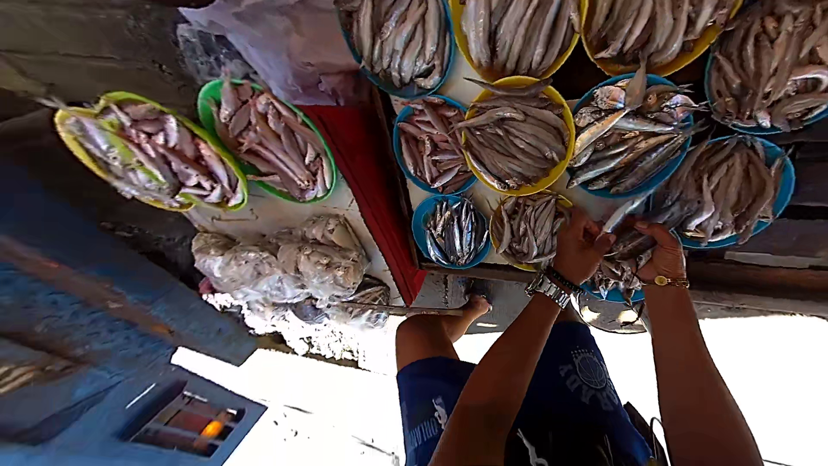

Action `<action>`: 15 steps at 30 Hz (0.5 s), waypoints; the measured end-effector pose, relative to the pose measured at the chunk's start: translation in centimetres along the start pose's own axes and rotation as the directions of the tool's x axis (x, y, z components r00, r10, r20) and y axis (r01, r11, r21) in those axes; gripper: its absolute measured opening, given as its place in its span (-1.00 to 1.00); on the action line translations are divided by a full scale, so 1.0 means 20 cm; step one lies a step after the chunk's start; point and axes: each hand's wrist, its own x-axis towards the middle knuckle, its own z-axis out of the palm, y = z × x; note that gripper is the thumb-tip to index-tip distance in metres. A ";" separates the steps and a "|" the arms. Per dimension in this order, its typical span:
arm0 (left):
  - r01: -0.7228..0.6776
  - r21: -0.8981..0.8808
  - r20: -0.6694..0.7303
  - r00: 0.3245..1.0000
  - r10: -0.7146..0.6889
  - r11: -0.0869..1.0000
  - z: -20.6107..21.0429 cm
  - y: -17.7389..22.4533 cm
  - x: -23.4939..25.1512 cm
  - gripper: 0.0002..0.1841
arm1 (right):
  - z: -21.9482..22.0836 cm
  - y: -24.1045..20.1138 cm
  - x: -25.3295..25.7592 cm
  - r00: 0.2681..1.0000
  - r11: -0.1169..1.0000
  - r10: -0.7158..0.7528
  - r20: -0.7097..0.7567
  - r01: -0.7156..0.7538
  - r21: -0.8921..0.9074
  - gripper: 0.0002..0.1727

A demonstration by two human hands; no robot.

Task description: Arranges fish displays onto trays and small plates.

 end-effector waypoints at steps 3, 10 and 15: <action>0.013 0.137 0.028 0.999 -0.017 0.990 -0.11 0.00 -0.09 -0.81 | 0.07 0.07 -0.03 0.994 0.999 0.031 0.109 -0.028 -0.030 -0.73; -0.017 0.275 -0.095 0.994 0.045 0.961 -0.61 -0.01 -0.28 -0.71 | 0.28 0.17 -0.09 0.961 0.967 0.144 0.236 -0.086 -0.240 -0.53; 0.377 0.348 -0.568 0.813 -0.126 0.858 -1.27 -0.25 -0.41 -0.63 | 0.37 0.21 -0.06 0.842 0.945 0.266 0.468 -0.133 -0.298 -0.35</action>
